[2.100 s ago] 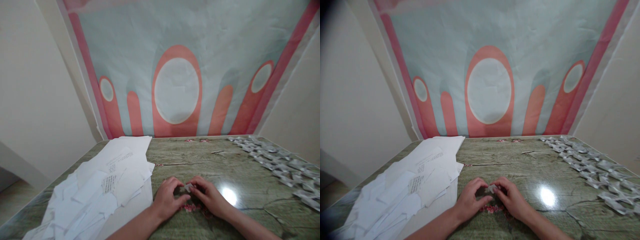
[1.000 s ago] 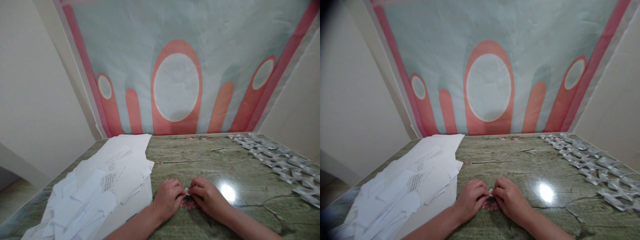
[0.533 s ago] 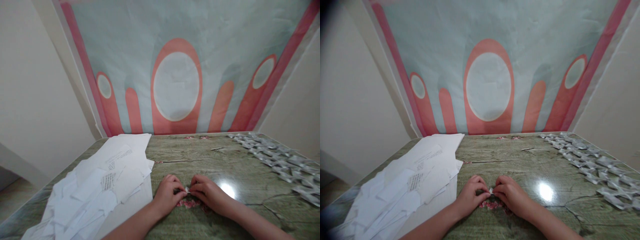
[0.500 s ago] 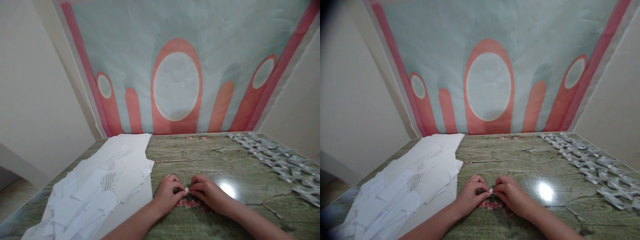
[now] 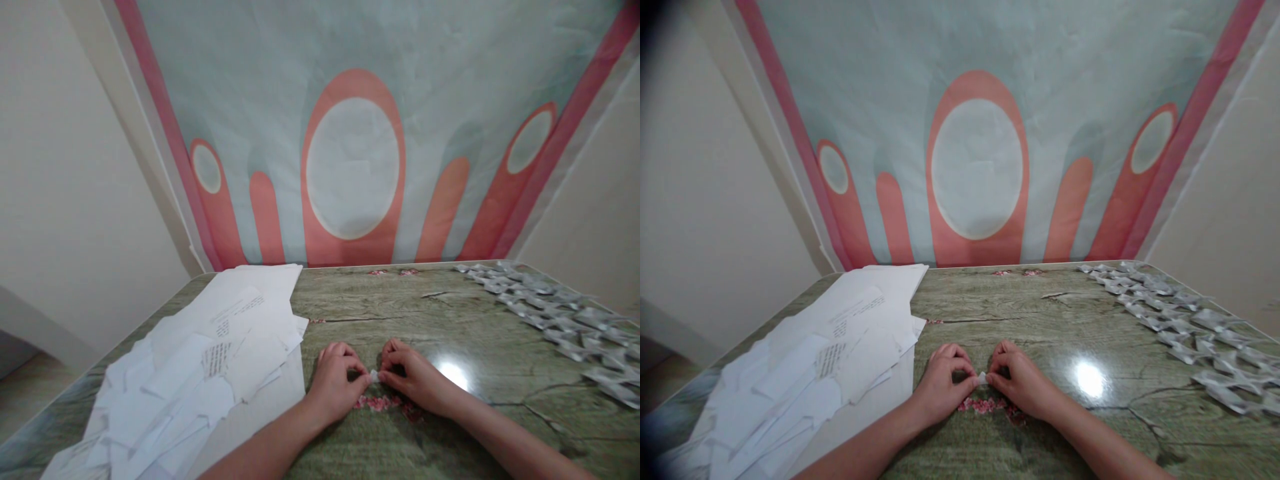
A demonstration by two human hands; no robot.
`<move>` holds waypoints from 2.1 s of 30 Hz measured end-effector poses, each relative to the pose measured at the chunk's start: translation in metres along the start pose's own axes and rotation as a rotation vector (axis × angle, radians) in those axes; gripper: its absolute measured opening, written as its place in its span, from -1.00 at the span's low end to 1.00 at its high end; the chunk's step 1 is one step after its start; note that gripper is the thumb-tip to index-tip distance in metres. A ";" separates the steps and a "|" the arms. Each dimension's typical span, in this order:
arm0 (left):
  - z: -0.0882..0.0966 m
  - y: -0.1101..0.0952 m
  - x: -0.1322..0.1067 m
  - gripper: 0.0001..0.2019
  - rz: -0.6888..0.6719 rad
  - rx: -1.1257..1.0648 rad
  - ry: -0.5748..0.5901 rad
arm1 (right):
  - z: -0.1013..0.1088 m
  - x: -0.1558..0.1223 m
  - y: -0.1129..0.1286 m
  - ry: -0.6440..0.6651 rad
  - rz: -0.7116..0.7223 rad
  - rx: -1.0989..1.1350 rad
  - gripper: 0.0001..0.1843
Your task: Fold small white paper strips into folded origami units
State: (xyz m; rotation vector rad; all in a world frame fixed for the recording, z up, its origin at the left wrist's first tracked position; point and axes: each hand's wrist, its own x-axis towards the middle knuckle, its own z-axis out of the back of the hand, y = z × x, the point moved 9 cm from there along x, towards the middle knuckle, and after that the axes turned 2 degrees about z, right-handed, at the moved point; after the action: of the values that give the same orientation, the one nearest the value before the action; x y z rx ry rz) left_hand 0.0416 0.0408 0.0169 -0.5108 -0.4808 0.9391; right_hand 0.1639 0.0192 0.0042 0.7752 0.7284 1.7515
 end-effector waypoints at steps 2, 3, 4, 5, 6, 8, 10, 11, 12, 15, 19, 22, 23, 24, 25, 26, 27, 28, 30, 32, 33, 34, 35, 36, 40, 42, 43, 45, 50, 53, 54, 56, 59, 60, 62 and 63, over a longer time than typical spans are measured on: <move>0.000 -0.001 0.000 -0.95 -0.003 0.017 -0.012 | -0.001 0.000 0.000 -0.003 -0.005 -0.006 -0.84; 0.000 -0.002 0.000 -0.95 -0.008 0.027 -0.019 | -0.001 0.000 -0.001 -0.006 -0.007 -0.009 -0.84; 0.000 -0.003 0.000 -0.93 -0.014 0.036 -0.024 | -0.001 0.000 -0.002 -0.009 -0.008 -0.011 -0.85; 0.000 -0.004 0.000 -0.90 -0.016 0.044 -0.030 | -0.002 0.000 -0.002 -0.009 -0.009 -0.012 -0.85; 0.000 -0.004 0.000 -0.87 -0.016 0.049 -0.033 | -0.002 0.000 -0.003 -0.008 -0.009 -0.012 -0.85; 0.000 -0.005 0.000 -0.84 -0.012 0.060 -0.037 | -0.003 0.000 -0.004 -0.004 -0.008 -0.011 -0.85; 0.000 -0.005 0.000 -0.84 -0.010 0.072 -0.043 | -0.003 0.001 -0.005 -0.002 -0.004 -0.011 -0.85; 0.001 -0.005 0.001 -0.85 -0.009 0.077 -0.047 | -0.002 0.001 -0.005 -0.003 -0.003 -0.013 -0.86; 0.001 -0.005 0.001 -0.85 -0.008 0.081 -0.052 | -0.002 0.002 -0.006 -0.005 -0.002 -0.015 -0.86; 0.001 -0.006 0.001 -0.87 0.000 0.089 -0.057 | -0.002 0.003 -0.006 -0.006 0.000 -0.017 -0.86; 0.000 -0.005 0.002 -0.87 0.004 0.095 -0.050 | -0.002 0.002 -0.005 -0.006 0.003 -0.018 -0.86; 0.000 -0.005 0.002 -0.88 -0.004 0.102 -0.053 | -0.002 0.002 -0.004 -0.012 0.011 -0.021 -0.87; 0.000 -0.005 0.001 -0.88 -0.008 0.102 -0.055 | -0.002 0.002 -0.004 -0.016 0.015 -0.021 -0.87; 0.000 -0.005 0.001 -0.89 -0.010 0.101 -0.056 | -0.002 0.002 -0.003 -0.022 0.018 -0.022 -0.88; 0.000 -0.005 0.001 -0.90 -0.012 0.101 -0.057 | -0.001 0.002 -0.003 -0.028 0.019 -0.023 -0.90; 0.000 -0.005 0.000 -0.90 -0.013 0.101 -0.057 | -0.001 0.002 -0.003 -0.032 0.018 -0.024 -0.91; 0.000 -0.006 0.000 -0.91 -0.014 0.101 -0.057 | 0.000 0.002 -0.003 -0.035 0.016 -0.025 -0.92; 0.000 -0.006 0.000 -0.91 -0.015 0.103 -0.057 | 0.000 0.002 -0.002 -0.037 0.014 -0.026 -0.93; 0.001 -0.006 0.000 -0.91 -0.016 0.105 -0.059 | 0.001 0.001 -0.001 -0.039 0.016 -0.027 -0.93; 0.001 -0.006 0.000 -0.91 -0.016 0.109 -0.064 | 0.002 0.002 0.001 -0.039 0.024 -0.030 -0.94; 0.001 -0.007 0.000 -0.91 -0.016 0.111 -0.065 | 0.002 0.002 0.002 -0.039 0.029 -0.034 -0.94; 0.001 -0.007 0.000 -0.91 -0.017 0.112 -0.064 | 0.002 0.002 0.002 -0.039 0.033 -0.039 -0.94; 0.000 -0.007 0.001 -0.91 -0.019 0.113 -0.061 | 0.001 0.002 0.002 -0.039 0.036 -0.046 -0.94; 0.000 -0.007 0.001 -0.91 -0.020 0.114 -0.056 | 0.001 0.002 0.001 -0.040 0.037 -0.053 -0.94; 0.000 -0.009 0.000 -0.92 -0.020 0.113 -0.042 | -0.003 0.003 -0.005 -0.046 0.034 -0.077 -0.93; 0.000 -0.009 0.000 -0.92 -0.019 0.114 -0.043 | -0.004 0.002 -0.005 -0.048 0.034 -0.084 -0.92; 0.000 -0.009 0.000 -0.92 -0.020 0.115 -0.042 | -0.004 0.002 -0.005 -0.051 0.034 -0.086 -0.92; 0.000 -0.009 -0.001 -0.93 -0.020 0.119 -0.037 | -0.004 0.002 -0.004 -0.058 0.035 -0.088 -0.92; 0.000 -0.010 -0.001 -0.93 -0.020 0.135 -0.029 | -0.003 0.001 0.000 -0.066 0.041 -0.098 -0.92; -0.001 -0.010 -0.001 -0.93 -0.023 0.134 -0.025 | -0.004 0.001 0.000 -0.057 0.038 -0.107 -0.94; -0.001 -0.010 -0.002 -0.93 -0.022 0.133 -0.023 | -0.005 0.001 0.000 -0.053 0.038 -0.111 -0.95; -0.002 -0.010 -0.002 -0.93 -0.022 0.136 -0.022 | -0.006 0.001 -0.001 -0.050 0.040 -0.124 -0.97; -0.001 -0.011 -0.003 -0.94 -0.025 0.143 -0.033 | -0.006 0.000 0.000 -0.055 0.039 -0.144 -0.98; -0.001 -0.011 -0.003 -0.95 -0.030 0.143 -0.035 | -0.006 0.000 0.000 -0.059 0.037 -0.148 -0.98; 0.000 -0.012 -0.005 -0.95 -0.045 0.133 -0.038 | -0.005 0.000 0.001 -0.068 0.032 -0.153 -0.99; 0.000 -0.013 -0.005 -0.95 -0.053 0.124 -0.035 | -0.005 -0.001 0.001 -0.071 0.029 -0.153 -0.99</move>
State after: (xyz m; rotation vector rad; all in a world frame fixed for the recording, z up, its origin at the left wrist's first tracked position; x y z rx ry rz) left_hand 0.0469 0.0301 0.0241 -0.3678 -0.4626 0.9222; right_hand 0.1597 0.0178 0.0019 0.7431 0.5309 1.7739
